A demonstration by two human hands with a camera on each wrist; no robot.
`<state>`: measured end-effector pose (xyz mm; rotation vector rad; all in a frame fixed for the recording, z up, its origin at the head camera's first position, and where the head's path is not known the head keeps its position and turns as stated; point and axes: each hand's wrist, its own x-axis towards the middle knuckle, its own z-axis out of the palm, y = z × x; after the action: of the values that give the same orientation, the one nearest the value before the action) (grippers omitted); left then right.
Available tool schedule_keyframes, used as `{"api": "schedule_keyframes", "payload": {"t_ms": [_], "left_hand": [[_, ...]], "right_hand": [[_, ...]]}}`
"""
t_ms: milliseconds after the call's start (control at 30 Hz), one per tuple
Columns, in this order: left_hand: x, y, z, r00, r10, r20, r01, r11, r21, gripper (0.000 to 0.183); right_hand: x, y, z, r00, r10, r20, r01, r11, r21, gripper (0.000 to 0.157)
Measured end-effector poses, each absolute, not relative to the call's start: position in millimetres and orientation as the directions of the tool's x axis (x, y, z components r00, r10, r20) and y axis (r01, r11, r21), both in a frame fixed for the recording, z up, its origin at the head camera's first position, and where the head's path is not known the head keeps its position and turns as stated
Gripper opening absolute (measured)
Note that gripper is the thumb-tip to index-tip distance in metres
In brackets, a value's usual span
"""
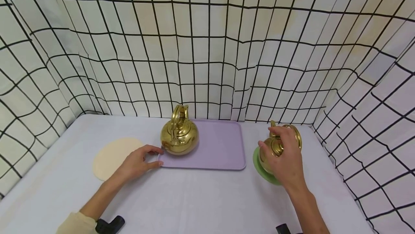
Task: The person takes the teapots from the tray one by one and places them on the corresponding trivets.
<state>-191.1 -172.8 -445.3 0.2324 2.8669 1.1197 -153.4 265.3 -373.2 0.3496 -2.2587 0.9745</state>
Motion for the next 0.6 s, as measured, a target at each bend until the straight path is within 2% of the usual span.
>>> {"api": "schedule_keyframes", "payload": {"t_ms": [233, 467, 600], "left_hand": [[-191.5, -172.3, -446.6, -0.988, 0.154, -0.001, 0.113, 0.730, 0.674, 0.038], [-190.9, -170.8, -445.8, -0.988, 0.154, -0.006, 0.109, 0.726, 0.679, 0.038], [-191.0, -170.9, -445.8, -0.988, 0.155, -0.003, 0.112, 0.729, 0.675, 0.038]], "right_hand": [[-155.9, 258.7, -379.1, -0.828, -0.012, 0.561, -0.406, 0.703, -0.583, 0.047], [-160.5, 249.0, -384.2, -0.853, -0.028, 0.522, -0.385, 0.709, -0.591, 0.045], [-162.4, 244.1, -388.2, -0.895, -0.026, 0.445, -0.328, 0.715, -0.617, 0.042]]}}
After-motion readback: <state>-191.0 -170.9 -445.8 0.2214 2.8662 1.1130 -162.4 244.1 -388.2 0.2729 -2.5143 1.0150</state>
